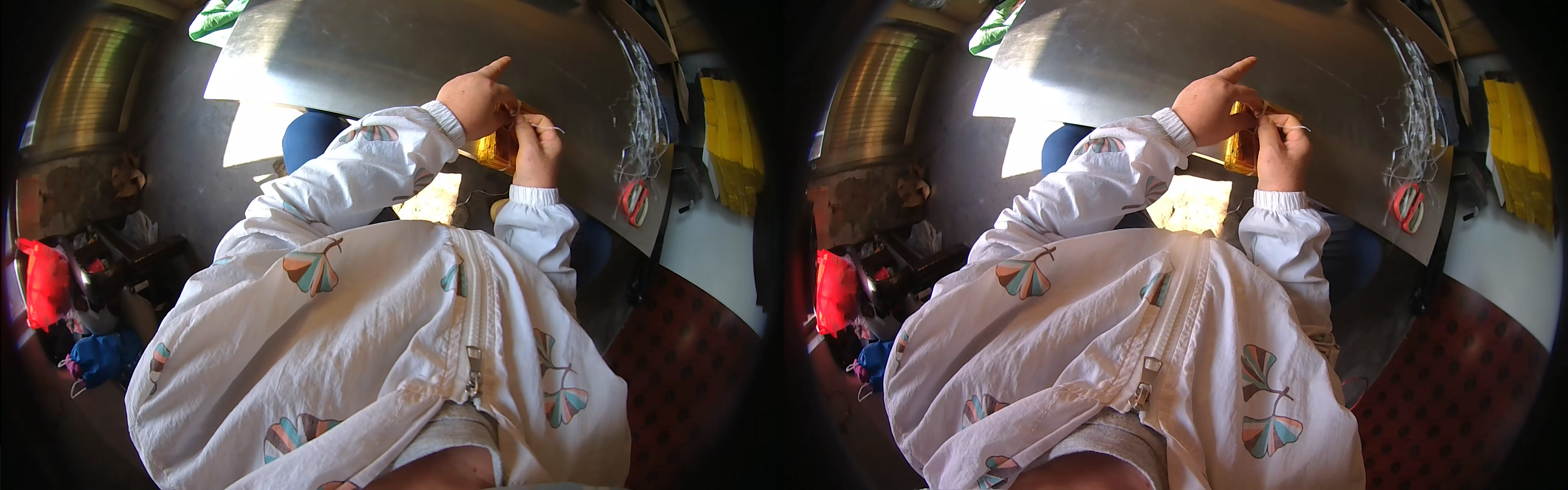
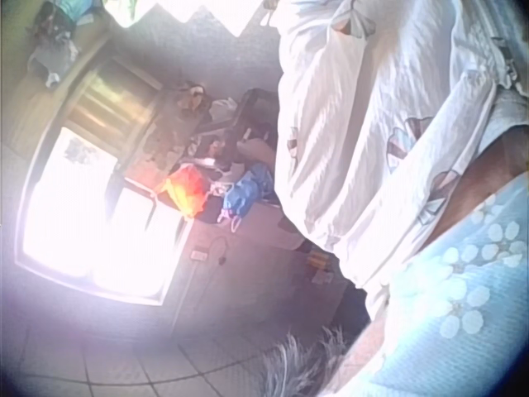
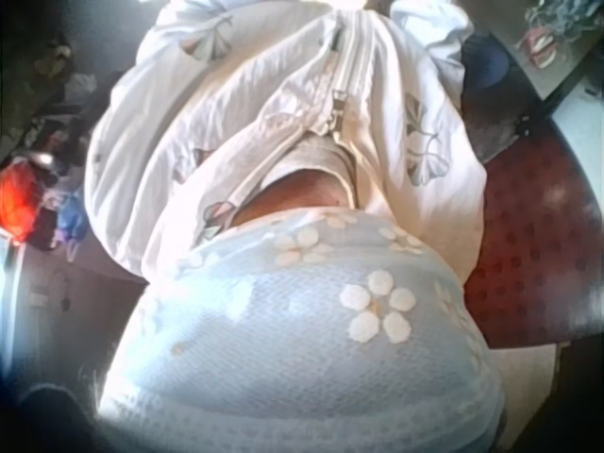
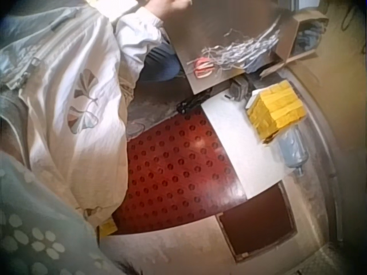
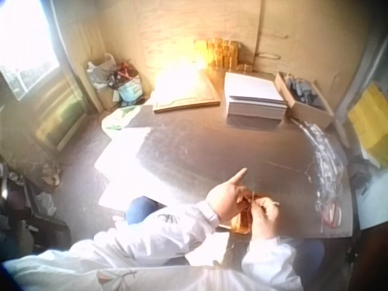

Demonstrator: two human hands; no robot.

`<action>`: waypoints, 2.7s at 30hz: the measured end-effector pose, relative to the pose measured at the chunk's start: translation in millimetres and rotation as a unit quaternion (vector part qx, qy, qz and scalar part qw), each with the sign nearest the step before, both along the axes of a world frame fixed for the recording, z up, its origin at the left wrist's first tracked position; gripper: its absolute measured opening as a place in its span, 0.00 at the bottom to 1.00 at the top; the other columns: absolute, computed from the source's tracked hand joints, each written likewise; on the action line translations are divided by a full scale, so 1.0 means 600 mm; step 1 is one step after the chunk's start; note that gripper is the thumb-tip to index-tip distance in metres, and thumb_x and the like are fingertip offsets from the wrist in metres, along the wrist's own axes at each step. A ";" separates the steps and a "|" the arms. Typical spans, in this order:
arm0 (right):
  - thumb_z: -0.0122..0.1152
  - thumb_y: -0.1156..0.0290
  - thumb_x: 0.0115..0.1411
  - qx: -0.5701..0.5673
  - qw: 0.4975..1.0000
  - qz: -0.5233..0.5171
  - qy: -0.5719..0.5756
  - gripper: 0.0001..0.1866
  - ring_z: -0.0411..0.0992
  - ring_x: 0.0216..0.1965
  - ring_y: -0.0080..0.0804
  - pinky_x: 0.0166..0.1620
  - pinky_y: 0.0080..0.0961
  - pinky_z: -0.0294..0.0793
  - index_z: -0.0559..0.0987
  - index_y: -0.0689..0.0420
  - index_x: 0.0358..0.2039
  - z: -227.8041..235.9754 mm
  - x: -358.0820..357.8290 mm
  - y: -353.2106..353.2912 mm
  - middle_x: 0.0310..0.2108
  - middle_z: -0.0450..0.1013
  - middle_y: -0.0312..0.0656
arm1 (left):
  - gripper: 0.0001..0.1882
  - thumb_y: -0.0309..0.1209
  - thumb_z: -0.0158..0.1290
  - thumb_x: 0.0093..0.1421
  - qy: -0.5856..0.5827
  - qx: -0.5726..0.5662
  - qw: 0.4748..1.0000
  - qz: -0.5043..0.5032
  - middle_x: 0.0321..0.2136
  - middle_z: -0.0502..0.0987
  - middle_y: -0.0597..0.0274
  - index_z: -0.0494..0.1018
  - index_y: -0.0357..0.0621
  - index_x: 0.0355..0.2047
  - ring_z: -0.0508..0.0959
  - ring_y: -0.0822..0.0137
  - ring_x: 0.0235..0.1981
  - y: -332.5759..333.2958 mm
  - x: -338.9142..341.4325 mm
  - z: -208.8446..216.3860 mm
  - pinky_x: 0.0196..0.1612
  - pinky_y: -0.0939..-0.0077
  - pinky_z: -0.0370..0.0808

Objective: The person gathers a stack of gold-colored folded paper items on a metal table, aligns them, and ties them together with a white string. The person then places the tied bundle into a cardboard box.

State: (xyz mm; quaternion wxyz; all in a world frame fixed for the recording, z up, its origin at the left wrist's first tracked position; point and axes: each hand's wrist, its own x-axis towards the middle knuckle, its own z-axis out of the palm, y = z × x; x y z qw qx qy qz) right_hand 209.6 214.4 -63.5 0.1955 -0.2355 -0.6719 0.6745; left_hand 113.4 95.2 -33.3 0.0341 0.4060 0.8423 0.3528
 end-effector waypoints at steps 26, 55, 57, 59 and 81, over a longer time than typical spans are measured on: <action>0.58 0.72 0.57 0.065 0.997 -0.038 0.023 0.08 0.69 0.24 0.20 0.31 0.20 0.71 0.77 0.65 0.28 -0.004 -0.007 -0.008 0.23 0.74 0.37 | 0.09 0.29 0.57 0.51 0.283 -0.044 0.939 -0.192 0.51 0.74 0.68 0.79 0.55 0.34 0.81 0.66 0.38 0.001 -0.063 0.021 0.32 0.76 0.79; 0.62 0.79 0.50 0.421 0.906 -0.034 0.017 0.03 0.73 0.32 0.45 0.36 0.32 0.75 0.79 0.64 0.27 0.045 0.005 -0.003 0.32 0.74 0.48 | 0.06 0.27 0.49 0.51 0.024 -0.038 0.994 -0.100 0.26 0.75 0.52 0.75 0.39 0.23 0.76 0.50 0.29 0.047 -0.064 -0.002 0.34 0.62 0.76; 0.62 0.79 0.50 0.488 0.872 -0.022 0.026 0.04 0.73 0.32 0.45 0.36 0.33 0.74 0.79 0.63 0.28 0.047 0.007 0.000 0.32 0.74 0.47 | 0.06 0.27 0.49 0.51 0.035 -0.024 0.996 -0.081 0.25 0.75 0.52 0.75 0.39 0.24 0.76 0.50 0.28 0.043 -0.057 -0.004 0.34 0.62 0.75; 0.62 0.78 0.50 0.529 0.848 -0.017 0.016 0.05 0.73 0.32 0.44 0.37 0.33 0.73 0.80 0.62 0.29 0.051 0.007 0.000 0.32 0.74 0.46 | 0.07 0.28 0.50 0.50 0.035 -0.029 0.998 -0.051 0.25 0.75 0.52 0.76 0.40 0.25 0.76 0.50 0.28 0.042 -0.047 -0.006 0.33 0.62 0.75; 0.58 0.75 0.57 0.295 0.950 0.078 0.074 0.05 0.73 0.25 0.41 0.29 0.30 0.70 0.75 0.62 0.28 0.043 -0.004 0.006 0.24 0.73 0.47 | 0.04 0.26 0.52 0.48 -0.034 -0.015 0.998 -0.054 0.26 0.76 0.53 0.76 0.40 0.24 0.77 0.52 0.30 0.033 -0.049 -0.010 0.35 0.65 0.75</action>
